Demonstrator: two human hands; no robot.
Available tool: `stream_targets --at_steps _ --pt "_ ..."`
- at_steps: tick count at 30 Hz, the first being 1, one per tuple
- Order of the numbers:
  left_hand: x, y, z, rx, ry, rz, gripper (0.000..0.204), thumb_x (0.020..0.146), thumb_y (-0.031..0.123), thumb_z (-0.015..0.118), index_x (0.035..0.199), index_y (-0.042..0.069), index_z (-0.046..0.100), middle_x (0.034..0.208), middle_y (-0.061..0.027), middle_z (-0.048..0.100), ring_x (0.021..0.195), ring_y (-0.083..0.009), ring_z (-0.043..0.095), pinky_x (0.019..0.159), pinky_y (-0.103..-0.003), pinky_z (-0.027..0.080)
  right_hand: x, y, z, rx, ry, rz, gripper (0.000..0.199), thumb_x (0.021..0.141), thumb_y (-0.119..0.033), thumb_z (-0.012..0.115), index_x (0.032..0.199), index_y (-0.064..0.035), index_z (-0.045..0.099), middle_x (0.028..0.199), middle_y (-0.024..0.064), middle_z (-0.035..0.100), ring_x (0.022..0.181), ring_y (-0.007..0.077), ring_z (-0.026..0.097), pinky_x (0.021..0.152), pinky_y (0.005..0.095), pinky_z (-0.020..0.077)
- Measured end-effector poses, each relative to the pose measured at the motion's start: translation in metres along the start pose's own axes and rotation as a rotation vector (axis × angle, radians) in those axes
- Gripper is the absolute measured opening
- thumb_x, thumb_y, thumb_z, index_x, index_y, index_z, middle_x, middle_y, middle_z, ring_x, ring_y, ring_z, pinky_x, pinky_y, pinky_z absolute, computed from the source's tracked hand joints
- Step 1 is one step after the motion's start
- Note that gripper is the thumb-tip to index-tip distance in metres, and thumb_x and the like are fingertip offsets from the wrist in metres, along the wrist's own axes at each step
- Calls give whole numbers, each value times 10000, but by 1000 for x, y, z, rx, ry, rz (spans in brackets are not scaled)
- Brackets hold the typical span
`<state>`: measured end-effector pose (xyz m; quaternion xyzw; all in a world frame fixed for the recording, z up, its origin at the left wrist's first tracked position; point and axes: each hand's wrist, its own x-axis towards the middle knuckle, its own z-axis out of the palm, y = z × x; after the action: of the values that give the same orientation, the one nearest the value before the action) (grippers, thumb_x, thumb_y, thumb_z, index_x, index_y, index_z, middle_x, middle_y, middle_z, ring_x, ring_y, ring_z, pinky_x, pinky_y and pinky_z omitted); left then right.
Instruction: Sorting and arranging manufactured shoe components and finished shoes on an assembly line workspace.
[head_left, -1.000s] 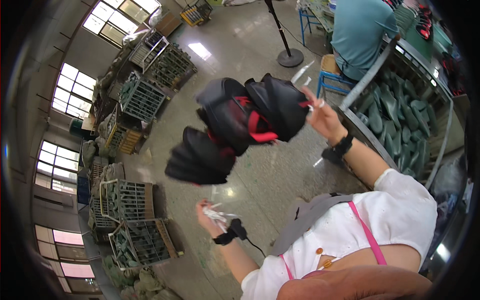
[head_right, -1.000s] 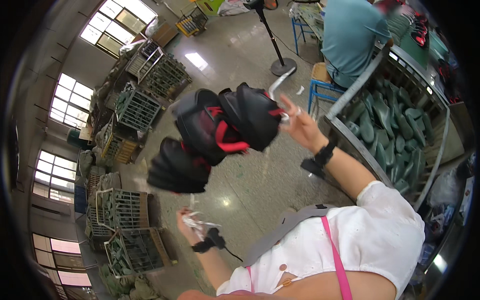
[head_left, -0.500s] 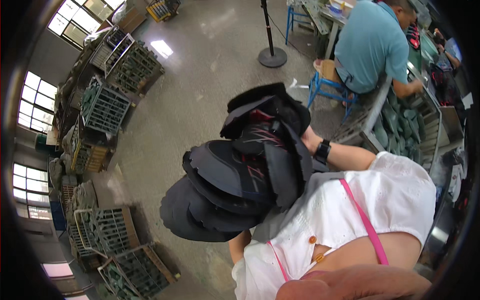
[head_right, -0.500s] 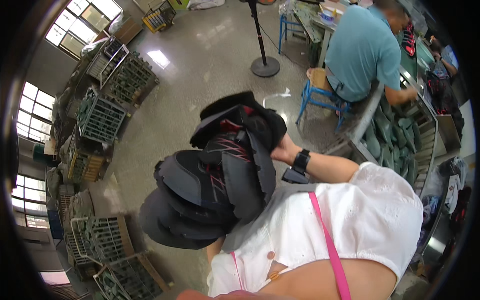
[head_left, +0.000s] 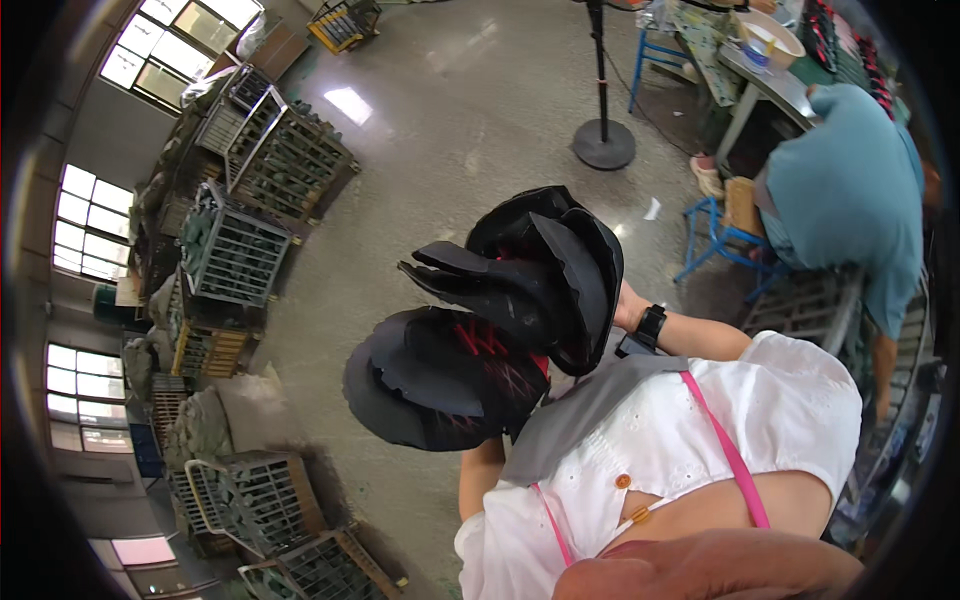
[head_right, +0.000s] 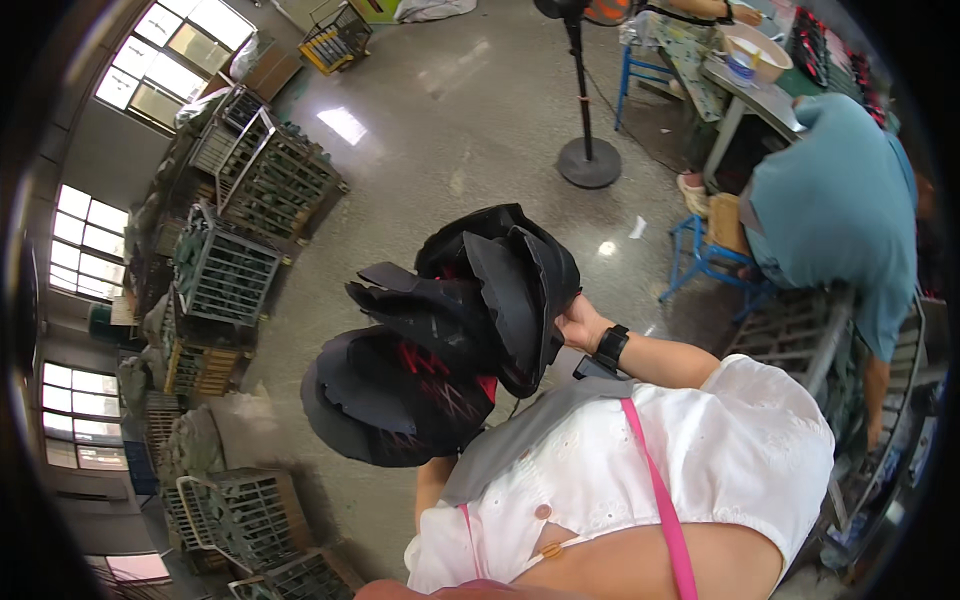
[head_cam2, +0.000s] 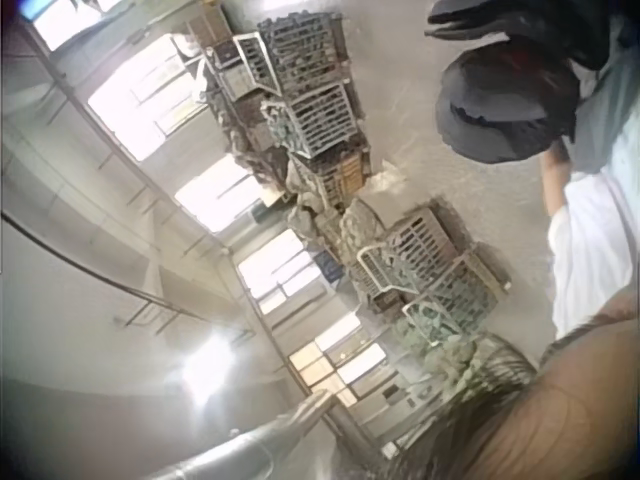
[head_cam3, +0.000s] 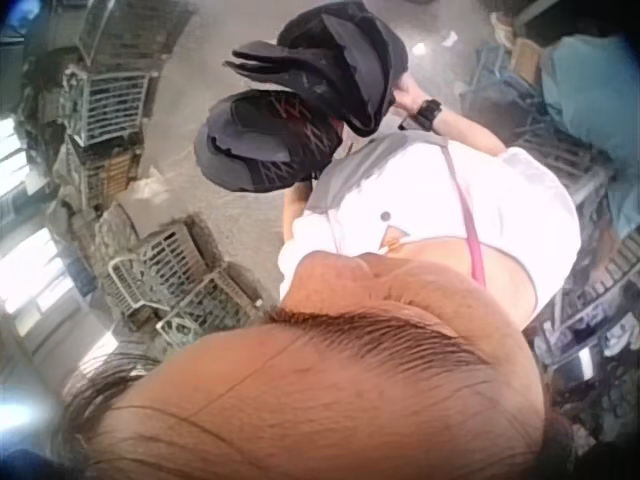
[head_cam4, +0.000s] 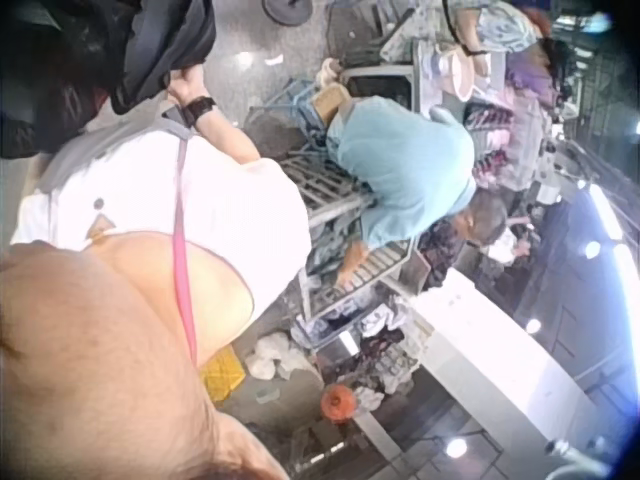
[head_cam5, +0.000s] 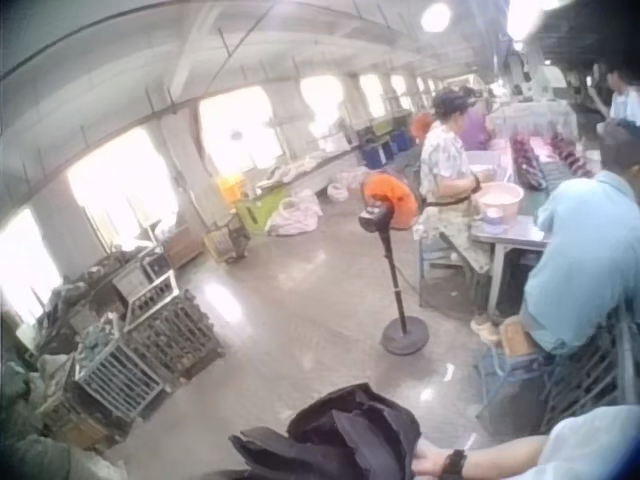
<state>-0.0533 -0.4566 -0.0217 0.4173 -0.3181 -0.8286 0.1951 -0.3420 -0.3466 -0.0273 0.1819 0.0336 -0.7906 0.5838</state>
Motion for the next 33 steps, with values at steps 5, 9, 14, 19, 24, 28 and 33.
stream_targets --at_steps 5,9,14,19,24,28,33 --pt "114 116 49 101 -51 75 223 882 246 459 872 31 519 648 -72 535 474 -127 445 414 -234 339 98 -62 73 -77 37 43 383 899 -341 431 1105 -42 555 1132 113 574 1041 261 536 953 475 367" --pt "186 150 87 133 -105 26 219 882 241 460 875 30 517 644 -76 536 472 -129 442 416 -235 337 172 -108 117 -236 94 5 352 900 -341 403 1155 -135 533 1183 63 550 1134 234 473 969 639 212" --pt "298 201 140 124 -54 -103 168 892 209 448 878 48 490 638 -60 519 466 -115 416 415 -233 316 264 -170 187 -323 -41 -75 285 903 -328 403 1025 -132 571 1200 43 527 1183 266 422 965 665 189" --pt "431 280 190 154 -139 -16 155 881 190 459 780 77 490 601 -19 484 488 -91 433 420 -231 331 380 -225 235 -430 -157 -103 263 904 -312 433 712 -136 463 1004 -3 509 1067 234 443 928 710 178" --pt "564 342 268 398 -175 -145 170 828 180 499 701 68 520 586 -16 490 475 -106 442 422 -233 347 472 -306 296 -636 -53 -165 340 924 -366 390 687 -131 457 907 -8 478 970 188 461 885 623 319" --pt "656 379 336 425 -265 -259 176 819 177 501 669 86 508 580 -6 490 462 -104 437 414 -238 340 505 -363 311 -734 -5 -456 365 934 -379 363 762 -107 535 784 -1 492 748 150 489 649 398 451" --pt "811 411 429 531 -306 -229 167 798 123 537 639 97 492 550 3 457 449 -97 432 407 -225 322 583 -475 303 -840 535 -787 289 904 -259 417 754 -81 588 691 29 562 678 132 504 556 322 402"
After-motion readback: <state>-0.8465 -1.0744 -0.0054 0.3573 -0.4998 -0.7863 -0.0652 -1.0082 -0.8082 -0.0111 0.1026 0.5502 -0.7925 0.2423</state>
